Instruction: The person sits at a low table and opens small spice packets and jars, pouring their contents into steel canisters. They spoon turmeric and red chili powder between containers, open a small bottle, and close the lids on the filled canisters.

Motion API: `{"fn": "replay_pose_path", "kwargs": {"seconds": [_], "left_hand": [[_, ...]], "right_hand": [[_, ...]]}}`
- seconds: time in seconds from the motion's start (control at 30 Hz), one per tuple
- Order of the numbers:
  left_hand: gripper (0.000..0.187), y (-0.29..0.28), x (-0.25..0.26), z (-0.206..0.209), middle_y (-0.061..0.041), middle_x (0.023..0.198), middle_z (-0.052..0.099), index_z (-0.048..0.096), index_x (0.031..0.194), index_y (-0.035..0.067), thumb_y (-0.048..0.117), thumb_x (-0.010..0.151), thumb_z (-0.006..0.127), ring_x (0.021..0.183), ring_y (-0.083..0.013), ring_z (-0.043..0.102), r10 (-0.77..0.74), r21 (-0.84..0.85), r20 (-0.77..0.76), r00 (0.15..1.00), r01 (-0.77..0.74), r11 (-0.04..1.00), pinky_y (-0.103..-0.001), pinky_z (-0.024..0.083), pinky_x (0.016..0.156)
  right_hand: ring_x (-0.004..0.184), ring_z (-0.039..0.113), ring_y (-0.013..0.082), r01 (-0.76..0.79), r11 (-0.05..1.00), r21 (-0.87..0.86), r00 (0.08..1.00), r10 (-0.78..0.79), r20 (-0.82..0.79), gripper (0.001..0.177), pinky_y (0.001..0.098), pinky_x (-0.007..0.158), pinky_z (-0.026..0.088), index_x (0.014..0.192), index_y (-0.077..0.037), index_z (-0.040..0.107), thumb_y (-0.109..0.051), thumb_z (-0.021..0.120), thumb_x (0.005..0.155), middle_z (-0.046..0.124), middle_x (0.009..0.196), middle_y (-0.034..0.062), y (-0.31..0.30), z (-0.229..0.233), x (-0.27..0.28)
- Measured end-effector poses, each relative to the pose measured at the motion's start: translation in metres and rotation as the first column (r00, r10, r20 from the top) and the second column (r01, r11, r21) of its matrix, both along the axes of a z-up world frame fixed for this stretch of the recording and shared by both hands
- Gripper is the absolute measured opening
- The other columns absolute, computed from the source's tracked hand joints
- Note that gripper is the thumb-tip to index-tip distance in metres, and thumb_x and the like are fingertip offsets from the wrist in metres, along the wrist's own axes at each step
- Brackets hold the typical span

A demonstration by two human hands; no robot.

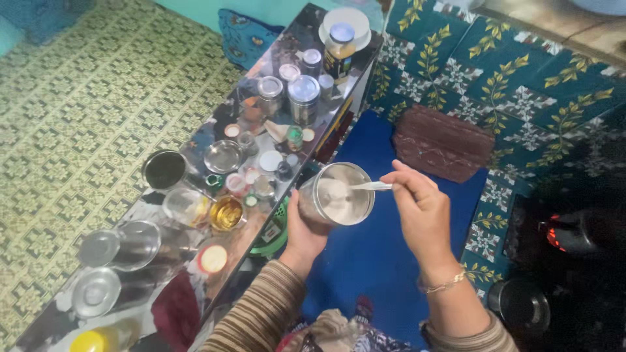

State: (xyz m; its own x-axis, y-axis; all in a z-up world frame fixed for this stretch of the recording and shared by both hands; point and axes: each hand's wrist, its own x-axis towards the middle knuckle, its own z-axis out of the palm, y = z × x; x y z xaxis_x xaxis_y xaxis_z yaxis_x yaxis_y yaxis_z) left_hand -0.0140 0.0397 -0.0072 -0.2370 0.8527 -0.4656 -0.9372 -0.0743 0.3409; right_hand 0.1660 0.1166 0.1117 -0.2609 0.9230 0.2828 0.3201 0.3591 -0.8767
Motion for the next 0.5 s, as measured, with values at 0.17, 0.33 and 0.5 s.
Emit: {"fn": "replay_pose_path", "kwargs": {"seconds": [0.17,0.33,0.5], "left_hand": [[0.069,-0.026,-0.013,0.037,-0.01,0.146,0.057,0.053,0.143,0.013,0.064,0.099,0.038,0.136,-0.0307,0.052,0.009,0.169,0.023,1.0,-0.013,0.986,-0.052,0.041,0.114],[0.071,-0.053,-0.032,0.052,-0.011,0.144,0.057,0.052,0.144,0.014,0.064,0.097,0.035,0.135,-0.0326,0.052,0.03,0.227,0.026,0.999,-0.035,0.973,-0.056,0.041,0.11],[0.069,-0.069,-0.053,0.055,-0.01,0.141,0.059,0.053,0.142,0.014,0.064,0.097,0.035,0.131,-0.0312,0.055,0.082,0.266,0.005,0.997,-0.08,0.961,-0.056,0.045,0.105]], "right_hand": [[0.124,0.065,0.0175,-0.117,0.989,-0.093,0.97,0.094,-0.224,0.014,0.0282,0.1,0.052,0.104,-0.001,0.073,-0.001,0.06,0.099,0.073,0.124,0.0119,-0.018,0.036,-0.009],[0.127,0.065,0.0196,-0.225,0.963,-0.149,0.923,0.162,-0.348,0.014,0.0294,0.103,0.052,0.105,0.001,0.071,0.003,0.058,0.1,0.073,0.117,0.011,-0.029,0.05,-0.031],[0.118,0.068,0.0218,-0.307,0.948,-0.09,0.853,0.232,-0.467,0.014,0.0326,0.106,0.052,0.108,0.001,0.069,0.004,0.057,0.102,0.072,0.127,0.0122,-0.042,0.064,-0.055]]}}
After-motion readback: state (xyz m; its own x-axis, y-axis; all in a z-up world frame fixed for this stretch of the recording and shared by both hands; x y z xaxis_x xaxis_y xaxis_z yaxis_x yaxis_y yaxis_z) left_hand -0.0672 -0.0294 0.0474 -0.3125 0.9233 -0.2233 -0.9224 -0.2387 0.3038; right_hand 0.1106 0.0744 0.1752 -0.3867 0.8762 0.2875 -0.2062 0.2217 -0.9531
